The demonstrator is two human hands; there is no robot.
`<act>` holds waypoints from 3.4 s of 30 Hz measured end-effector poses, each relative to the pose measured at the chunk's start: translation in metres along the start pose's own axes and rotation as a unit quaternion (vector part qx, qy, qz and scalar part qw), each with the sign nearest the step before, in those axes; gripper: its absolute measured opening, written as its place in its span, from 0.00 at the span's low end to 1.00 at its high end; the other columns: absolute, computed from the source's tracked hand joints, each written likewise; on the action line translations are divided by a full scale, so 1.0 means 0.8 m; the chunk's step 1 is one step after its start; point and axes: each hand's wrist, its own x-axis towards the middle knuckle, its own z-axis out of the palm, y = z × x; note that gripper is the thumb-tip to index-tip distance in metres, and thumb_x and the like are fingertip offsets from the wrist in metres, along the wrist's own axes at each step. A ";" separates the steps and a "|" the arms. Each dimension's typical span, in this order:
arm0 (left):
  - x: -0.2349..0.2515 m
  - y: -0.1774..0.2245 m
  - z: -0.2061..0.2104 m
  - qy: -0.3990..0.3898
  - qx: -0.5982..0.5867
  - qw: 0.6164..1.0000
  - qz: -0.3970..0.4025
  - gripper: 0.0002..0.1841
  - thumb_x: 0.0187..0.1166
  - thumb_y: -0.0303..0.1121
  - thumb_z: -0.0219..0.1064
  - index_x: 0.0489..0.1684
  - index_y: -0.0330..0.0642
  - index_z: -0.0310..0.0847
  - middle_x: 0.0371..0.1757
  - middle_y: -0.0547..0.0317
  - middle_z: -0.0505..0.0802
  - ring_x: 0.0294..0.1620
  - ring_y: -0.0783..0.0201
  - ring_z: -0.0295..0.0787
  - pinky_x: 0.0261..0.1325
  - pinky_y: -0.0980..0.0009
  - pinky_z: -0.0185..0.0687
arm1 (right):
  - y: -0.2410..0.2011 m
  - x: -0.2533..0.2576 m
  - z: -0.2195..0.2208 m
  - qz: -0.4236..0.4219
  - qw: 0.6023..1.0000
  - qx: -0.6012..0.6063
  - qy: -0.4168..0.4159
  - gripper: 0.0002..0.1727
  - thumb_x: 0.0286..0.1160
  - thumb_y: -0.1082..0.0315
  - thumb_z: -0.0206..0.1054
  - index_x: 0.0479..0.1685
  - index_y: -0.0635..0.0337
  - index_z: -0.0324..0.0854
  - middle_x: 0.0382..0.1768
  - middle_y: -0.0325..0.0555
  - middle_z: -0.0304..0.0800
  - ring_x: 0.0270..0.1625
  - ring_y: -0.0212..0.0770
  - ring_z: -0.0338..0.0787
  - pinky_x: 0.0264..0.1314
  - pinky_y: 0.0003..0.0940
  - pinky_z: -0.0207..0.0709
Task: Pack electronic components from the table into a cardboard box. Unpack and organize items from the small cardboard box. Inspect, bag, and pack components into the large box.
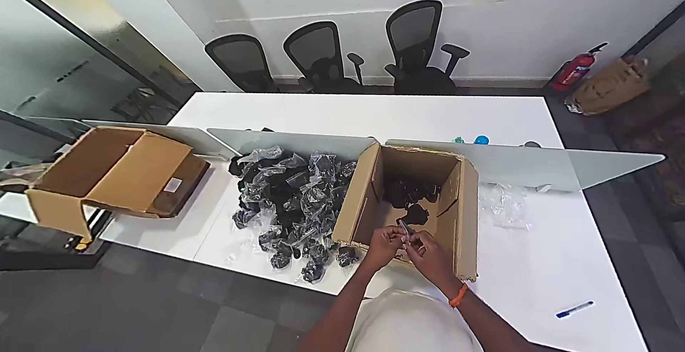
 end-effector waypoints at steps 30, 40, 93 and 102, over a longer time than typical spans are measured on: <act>-0.022 0.021 -0.013 0.126 0.274 0.950 0.080 0.11 0.70 0.30 0.68 0.46 0.37 0.89 0.28 0.61 0.93 0.24 0.73 0.86 0.33 0.72 0.87 | 0.006 0.001 -0.014 0.026 0.990 0.057 0.130 0.09 0.74 0.61 0.65 0.39 0.56 0.85 0.46 0.43 0.87 0.42 0.33 0.88 0.41 0.30 0.86; -0.026 0.056 0.013 0.013 0.255 0.950 0.181 0.11 0.73 0.28 0.69 0.49 0.34 0.90 0.38 0.55 0.95 0.35 0.70 0.91 0.44 0.70 0.91 | -0.027 0.004 -0.035 -0.054 0.993 -0.028 -0.097 0.20 0.85 0.60 0.58 0.69 0.52 0.85 0.88 0.52 0.65 0.80 0.43 0.78 0.79 0.40 0.76; -0.002 0.031 0.024 0.346 0.060 0.915 0.200 0.08 0.88 0.25 0.54 0.55 0.28 0.70 0.37 0.58 0.83 0.34 0.74 0.82 0.40 0.77 0.82 | -0.038 -0.004 -0.008 0.119 0.817 0.554 -0.105 0.22 0.68 0.77 0.76 0.62 0.69 0.78 0.53 0.57 0.91 0.53 0.48 0.93 0.58 0.46 0.89; 0.003 0.034 0.016 0.407 -0.011 0.899 0.164 0.08 0.90 0.26 0.49 0.57 0.30 0.67 0.29 0.60 0.81 0.25 0.74 0.80 0.32 0.77 0.81 | -0.043 -0.005 -0.012 0.056 0.887 0.459 -0.012 0.16 0.55 0.80 0.82 0.41 0.66 0.82 0.50 0.53 0.94 0.50 0.43 0.95 0.54 0.38 0.90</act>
